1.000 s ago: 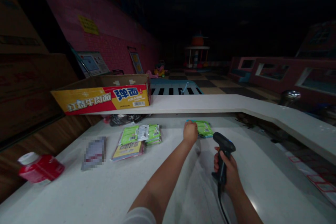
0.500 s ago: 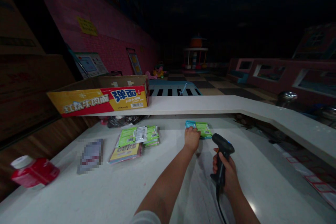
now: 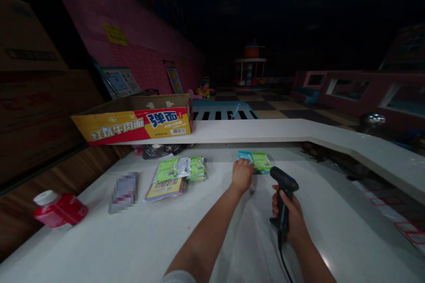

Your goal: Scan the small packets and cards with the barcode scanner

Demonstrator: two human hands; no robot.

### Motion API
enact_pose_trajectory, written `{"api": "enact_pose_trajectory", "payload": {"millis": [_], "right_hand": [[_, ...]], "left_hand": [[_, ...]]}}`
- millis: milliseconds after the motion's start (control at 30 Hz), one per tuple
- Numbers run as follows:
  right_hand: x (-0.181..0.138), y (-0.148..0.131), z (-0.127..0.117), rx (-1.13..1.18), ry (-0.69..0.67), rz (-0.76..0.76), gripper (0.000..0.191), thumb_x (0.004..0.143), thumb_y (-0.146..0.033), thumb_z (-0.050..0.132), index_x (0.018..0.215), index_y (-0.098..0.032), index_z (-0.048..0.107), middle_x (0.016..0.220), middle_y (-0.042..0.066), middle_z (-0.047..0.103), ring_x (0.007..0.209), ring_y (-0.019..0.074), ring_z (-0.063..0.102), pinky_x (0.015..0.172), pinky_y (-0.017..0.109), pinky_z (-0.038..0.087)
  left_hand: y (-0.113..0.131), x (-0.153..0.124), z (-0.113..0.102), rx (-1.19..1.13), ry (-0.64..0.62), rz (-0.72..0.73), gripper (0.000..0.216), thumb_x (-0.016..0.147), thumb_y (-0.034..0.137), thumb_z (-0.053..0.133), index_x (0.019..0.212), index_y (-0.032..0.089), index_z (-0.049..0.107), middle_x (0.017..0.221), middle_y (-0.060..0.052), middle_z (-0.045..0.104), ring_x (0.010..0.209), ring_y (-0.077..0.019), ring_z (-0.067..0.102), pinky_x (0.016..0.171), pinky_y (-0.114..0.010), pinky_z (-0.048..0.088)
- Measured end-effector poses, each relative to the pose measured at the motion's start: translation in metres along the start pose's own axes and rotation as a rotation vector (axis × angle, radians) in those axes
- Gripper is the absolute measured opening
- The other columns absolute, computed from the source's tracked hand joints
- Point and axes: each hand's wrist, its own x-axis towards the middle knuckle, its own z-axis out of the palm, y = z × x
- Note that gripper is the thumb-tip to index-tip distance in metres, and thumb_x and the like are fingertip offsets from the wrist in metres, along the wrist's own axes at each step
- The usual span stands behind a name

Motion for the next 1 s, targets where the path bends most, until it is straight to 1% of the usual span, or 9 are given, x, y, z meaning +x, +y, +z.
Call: {"api": "enact_pose_trajectory", "payload": {"millis": [167, 367, 433, 533, 633, 700, 833, 933, 1000], "right_hand": [[-0.005, 0.001, 0.001, -0.036, -0.106, 0.065, 0.045, 0.07, -0.048, 0.078, 0.1, -0.019, 0.062, 0.06, -0.003, 0.057, 0.042, 0.0105, 0.047, 0.037, 0.022, 0.037], [-0.009, 0.006, -0.003, -0.089, -0.229, 0.154, 0.047, 0.069, -0.049, 0.078, 0.103, -0.019, 0.064, 0.059, -0.002, 0.056, 0.041, 0.011, 0.046, 0.037, 0.023, 0.036], [-0.01, 0.008, -0.004, -0.098, -0.232, 0.166, 0.047, 0.069, -0.049, 0.078, 0.103, -0.019, 0.064, 0.059, -0.002, 0.057, 0.041, 0.0111, 0.046, 0.037, 0.023, 0.036], [-0.008, 0.009, -0.007, -0.099, -0.241, 0.182, 0.047, 0.068, -0.048, 0.079, 0.102, -0.019, 0.064, 0.059, -0.002, 0.057, 0.04, 0.0117, 0.047, 0.036, 0.024, 0.037], [-0.006, 0.011, -0.01, -0.094, -0.254, 0.185, 0.046, 0.068, -0.047, 0.079, 0.102, -0.019, 0.064, 0.059, -0.002, 0.056, 0.041, 0.0121, 0.046, 0.036, 0.025, 0.037], [-0.005, 0.012, -0.013, -0.095, -0.247, 0.193, 0.047, 0.068, -0.047, 0.079, 0.102, -0.019, 0.064, 0.059, -0.002, 0.056, 0.041, 0.0124, 0.046, 0.036, 0.025, 0.037], [-0.005, 0.015, -0.015, -0.089, -0.218, 0.206, 0.048, 0.066, -0.048, 0.08, 0.101, -0.019, 0.064, 0.059, -0.002, 0.055, 0.042, 0.013, 0.046, 0.036, 0.025, 0.037], [-0.007, 0.015, -0.013, -0.079, -0.207, 0.182, 0.046, 0.067, -0.047, 0.079, 0.1, -0.019, 0.064, 0.059, -0.002, 0.055, 0.042, 0.012, 0.046, 0.036, 0.024, 0.037], [-0.009, 0.015, -0.012, -0.073, -0.192, 0.167, 0.043, 0.069, -0.047, 0.078, 0.099, -0.019, 0.064, 0.059, -0.002, 0.055, 0.042, 0.0113, 0.045, 0.035, 0.023, 0.036]], "left_hand": [[-0.025, -0.032, -0.03, -0.029, 0.039, -0.078, 0.028, 0.092, 0.024, 0.049, 0.115, 0.023, 0.066, 0.122, -0.008, 0.061, 0.116, -0.0236, 0.048, 0.098, -0.04, 0.038], [-0.079, -0.082, -0.079, 0.01, 0.102, -0.296, 0.03, 0.091, 0.023, 0.048, 0.116, 0.025, 0.066, 0.121, -0.008, 0.061, 0.116, -0.0245, 0.048, 0.1, -0.04, 0.036], [-0.1, -0.098, -0.097, 0.071, 0.134, -0.433, 0.032, 0.091, 0.023, 0.047, 0.117, 0.025, 0.065, 0.12, -0.009, 0.061, 0.115, -0.0252, 0.048, 0.099, -0.039, 0.036], [-0.128, -0.12, -0.118, 0.213, 0.205, -0.733, 0.036, 0.089, 0.029, 0.05, 0.122, 0.02, 0.061, 0.121, -0.013, 0.059, 0.115, -0.0286, 0.048, 0.097, -0.04, 0.036], [-0.151, -0.135, -0.128, 0.295, 0.229, -1.042, 0.046, 0.084, 0.043, 0.056, 0.117, 0.012, 0.06, 0.117, -0.018, 0.058, 0.115, -0.034, 0.048, 0.092, -0.041, 0.038], [-0.161, -0.142, -0.131, 0.261, 0.191, -1.168, 0.054, 0.081, 0.054, 0.056, 0.111, 0.01, 0.062, 0.115, -0.02, 0.058, 0.114, -0.036, 0.049, 0.09, -0.042, 0.038], [-0.169, -0.147, -0.136, 0.196, 0.165, -1.23, 0.057, 0.076, 0.062, 0.058, 0.105, 0.013, 0.063, 0.115, -0.021, 0.059, 0.115, -0.0355, 0.05, 0.091, -0.041, 0.037], [-0.171, -0.148, -0.144, 0.212, 0.226, -1.236, 0.051, 0.074, 0.055, 0.063, 0.105, 0.015, 0.063, 0.114, -0.019, 0.06, 0.114, -0.0343, 0.052, 0.09, -0.039, 0.038], [-0.174, -0.148, -0.151, 0.156, 0.233, -1.203, 0.038, 0.078, 0.045, 0.062, 0.101, 0.015, 0.063, 0.111, -0.017, 0.063, 0.11, -0.0322, 0.055, 0.087, -0.036, 0.039]]}}
